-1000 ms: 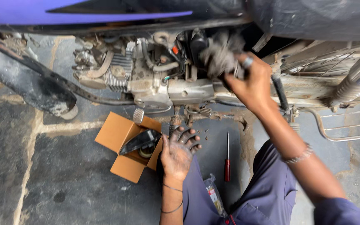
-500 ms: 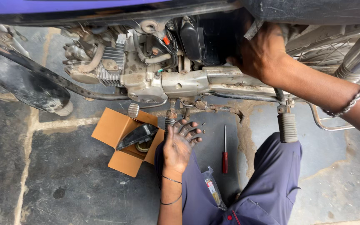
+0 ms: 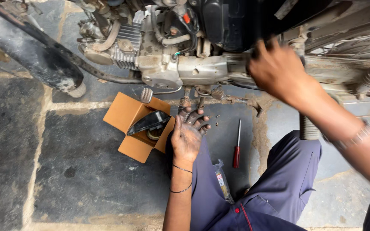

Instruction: The person removes the motorcycle's air filter cover using a screwdriver, takes out the old air filter, and installs a new yellow air filter. They then reattach the cover and tighten the screws.

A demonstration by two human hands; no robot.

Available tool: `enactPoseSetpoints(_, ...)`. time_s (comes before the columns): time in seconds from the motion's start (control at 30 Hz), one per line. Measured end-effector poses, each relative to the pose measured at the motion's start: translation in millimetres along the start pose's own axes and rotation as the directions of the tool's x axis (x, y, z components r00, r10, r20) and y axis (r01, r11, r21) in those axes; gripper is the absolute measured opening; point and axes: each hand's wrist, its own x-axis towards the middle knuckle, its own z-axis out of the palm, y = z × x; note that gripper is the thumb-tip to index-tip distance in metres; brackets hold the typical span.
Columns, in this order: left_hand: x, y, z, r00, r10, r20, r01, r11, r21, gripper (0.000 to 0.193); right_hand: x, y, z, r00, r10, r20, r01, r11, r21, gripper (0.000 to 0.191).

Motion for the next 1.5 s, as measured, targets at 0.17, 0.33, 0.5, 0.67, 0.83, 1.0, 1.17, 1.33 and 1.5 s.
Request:
enactPoseSetpoints(0.17, -31, 50, -45, 0.889, 0.393, -0.236, -0.395, 0.918, 0.043, 0.032, -95, -83, 33, 0.809, -0.541, 0.231, -0.234, 0.065, 0.970, 0.031)
enactPoseSetpoints(0.33, -45, 107, -125, 0.649, 0.598, -0.469, 0.029, 0.597, 0.802, 0.024, -136, -199, 90, 0.754, -0.093, 0.651, -0.495, 0.571, 0.655, 0.030)
enactPoseSetpoints(0.5, -15, 99, -172, 0.782, 0.545, -0.304, 0.476, -0.205, 0.855, 0.026, -147, -233, 106, 0.804, 0.015, 0.594, -0.524, 0.491, 0.696, 0.032)
enactPoseSetpoints(0.67, 15, 77, -175, 0.841, 0.454, -0.296, 0.287, 0.090, 0.954, 0.070, -151, -236, 102, 0.692, -0.013, 0.722, -0.649, 0.427, 0.629, 0.041)
enactPoseSetpoints(0.83, 39, 70, -155, 0.885, 0.410, -0.219, 0.214, 0.059, 0.975, 0.087, -151, -236, 100, 0.696, -0.063, 0.715, -0.649, 0.369, 0.665, 0.037)
enactPoseSetpoints(1.0, 38, 72, -147, 0.780, 0.451, -0.434, 0.567, -0.214, 0.796, 0.079, -151, -235, 93, 0.669, -0.157, 0.727, -0.654, 0.341, 0.675, 0.037)
enactPoseSetpoints(1.17, 38, 69, -159, 0.871, 0.491, -0.035, 0.239, -0.360, 0.902, 0.077, -150, -235, 91, 0.670, -0.148, 0.727, -0.680, 0.269, 0.682, 0.034)
enactPoseSetpoints(1.33, 48, 93, -161, 0.936, 0.296, -0.189, 0.308, -0.433, 0.847, 0.067, -153, -237, 95, 0.671, -0.164, 0.723, -0.667, 0.293, 0.685, 0.037)
enactPoseSetpoints(1.5, 42, 124, -155, 0.776, 0.071, -0.626, 0.523, -0.627, 0.577, 0.063, -150, -236, 92, 0.643, -0.171, 0.746, -0.685, 0.306, 0.661, 0.039)
